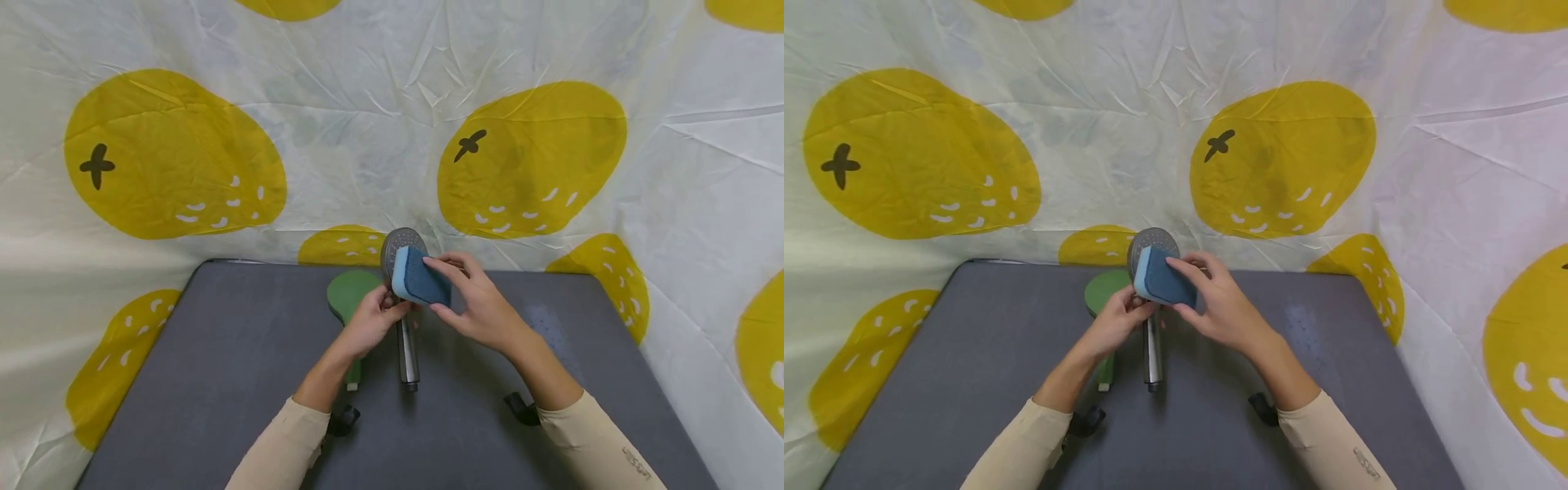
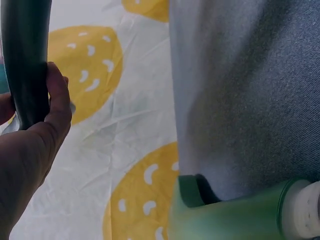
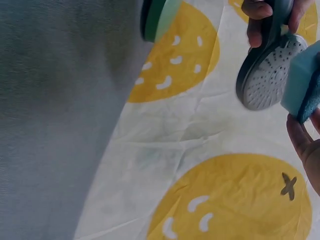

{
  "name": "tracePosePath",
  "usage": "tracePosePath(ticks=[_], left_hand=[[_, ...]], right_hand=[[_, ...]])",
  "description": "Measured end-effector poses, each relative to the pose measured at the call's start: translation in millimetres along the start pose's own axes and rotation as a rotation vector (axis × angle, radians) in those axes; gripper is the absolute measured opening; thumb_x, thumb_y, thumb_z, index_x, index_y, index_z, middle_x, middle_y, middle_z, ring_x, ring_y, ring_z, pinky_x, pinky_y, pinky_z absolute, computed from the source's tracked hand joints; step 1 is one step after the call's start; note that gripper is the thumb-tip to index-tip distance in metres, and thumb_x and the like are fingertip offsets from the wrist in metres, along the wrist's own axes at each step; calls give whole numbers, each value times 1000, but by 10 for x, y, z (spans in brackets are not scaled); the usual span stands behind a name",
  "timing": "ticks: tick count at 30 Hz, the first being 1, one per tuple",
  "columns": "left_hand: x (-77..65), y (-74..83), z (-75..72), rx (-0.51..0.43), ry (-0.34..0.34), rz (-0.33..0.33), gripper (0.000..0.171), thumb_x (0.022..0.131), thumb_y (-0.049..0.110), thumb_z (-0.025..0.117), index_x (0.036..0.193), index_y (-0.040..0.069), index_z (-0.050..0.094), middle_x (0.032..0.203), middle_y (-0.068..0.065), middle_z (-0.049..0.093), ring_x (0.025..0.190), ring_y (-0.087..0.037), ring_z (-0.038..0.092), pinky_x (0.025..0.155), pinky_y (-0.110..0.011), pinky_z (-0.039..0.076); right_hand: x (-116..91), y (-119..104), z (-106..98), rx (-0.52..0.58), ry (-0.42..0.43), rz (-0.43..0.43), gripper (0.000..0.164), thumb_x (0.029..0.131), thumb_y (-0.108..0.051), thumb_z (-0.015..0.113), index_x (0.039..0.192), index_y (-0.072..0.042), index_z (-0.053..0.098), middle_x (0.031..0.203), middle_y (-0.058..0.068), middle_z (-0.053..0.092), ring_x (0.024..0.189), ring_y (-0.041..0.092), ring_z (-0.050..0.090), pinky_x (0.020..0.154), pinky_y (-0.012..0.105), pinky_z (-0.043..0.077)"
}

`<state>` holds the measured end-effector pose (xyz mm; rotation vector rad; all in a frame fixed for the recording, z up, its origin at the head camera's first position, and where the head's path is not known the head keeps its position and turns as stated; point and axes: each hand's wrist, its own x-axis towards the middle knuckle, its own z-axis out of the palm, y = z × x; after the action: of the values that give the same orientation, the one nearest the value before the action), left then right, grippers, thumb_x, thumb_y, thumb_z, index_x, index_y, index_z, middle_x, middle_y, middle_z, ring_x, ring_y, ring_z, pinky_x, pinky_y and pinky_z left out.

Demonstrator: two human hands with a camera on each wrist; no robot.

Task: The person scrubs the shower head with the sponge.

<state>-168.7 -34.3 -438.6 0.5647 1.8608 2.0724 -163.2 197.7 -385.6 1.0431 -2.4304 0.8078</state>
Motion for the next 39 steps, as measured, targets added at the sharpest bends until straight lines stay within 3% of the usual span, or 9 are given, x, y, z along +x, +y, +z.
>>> tracePosePath(ticks=[6, 14, 17, 21, 26, 29, 32, 36, 39], left_hand=[[25, -2, 42, 44, 6, 22, 38, 107, 8, 54, 144, -2, 50, 132, -26, 60, 87, -32, 72, 91, -37, 60], [62, -18, 107, -22, -2, 136, 38, 107, 3, 52, 144, -3, 47, 128, -29, 61, 91, -48, 70, 88, -41, 62], [65, -38, 127, 13, 55, 156, 36, 104, -1, 54, 139, -5, 49, 124, -28, 62, 90, -34, 70, 85, -35, 59], [68, -42, 167, 58, 145, 119, 36, 102, -1, 58, 137, -6, 51, 111, -18, 62, 87, -15, 58, 76, -31, 51], [77, -39, 201, 34, 187, 89, 33, 101, 1, 60, 133, -6, 55, 87, -4, 55, 71, -18, 50, 64, -28, 45], [71, -48, 200, 27, 173, 114, 31, 101, 0, 60, 131, -7, 56, 90, -5, 59, 75, -15, 54, 67, -28, 48], [72, -51, 199, -17, 105, 144, 30, 102, 0, 59, 130, -10, 57, 103, -21, 68, 83, -20, 66, 78, -29, 57], [68, -36, 201, -109, 2, 136, 34, 104, 0, 56, 135, -12, 54, 122, -37, 64, 93, -39, 74, 91, -37, 61], [57, -41, 192, -128, -34, 111, 44, 103, 0, 57, 146, -6, 46, 130, -39, 60, 94, -39, 75, 93, -39, 61]], right_hand=[[159, -75, -19, -47, -43, -24, 74, 86, -14, 85, 151, -14, 51, 143, 20, 45, 127, 34, 52, 98, 48, 55], [256, -134, -60, -162, -59, -118, 70, 84, -18, 88, 147, -17, 57, 143, 21, 49, 131, 37, 48, 92, 48, 55], [272, -151, -67, -195, -60, -147, 70, 84, -20, 88, 147, -18, 58, 142, 21, 50, 130, 38, 48, 94, 50, 54], [258, -170, -73, -239, -62, -172, 71, 83, -20, 89, 147, -17, 58, 140, 23, 51, 127, 39, 49, 95, 51, 53], [224, -190, -76, -272, -63, -165, 71, 84, -22, 88, 147, -16, 58, 138, 23, 52, 125, 39, 50, 97, 52, 52], [229, -192, -73, -277, -61, -154, 70, 84, -21, 88, 147, -15, 58, 138, 23, 52, 126, 39, 51, 99, 53, 52], [257, -193, -85, -290, -50, -152, 68, 84, -21, 88, 146, -14, 59, 137, 25, 52, 126, 41, 51, 102, 55, 51], [322, -174, -110, -318, -33, -140, 66, 85, -19, 87, 145, -13, 60, 137, 26, 51, 126, 42, 51, 105, 56, 50], [379, -140, -132, -329, -23, -125, 67, 85, -16, 87, 146, -13, 59, 137, 26, 51, 126, 43, 50, 105, 56, 50]])
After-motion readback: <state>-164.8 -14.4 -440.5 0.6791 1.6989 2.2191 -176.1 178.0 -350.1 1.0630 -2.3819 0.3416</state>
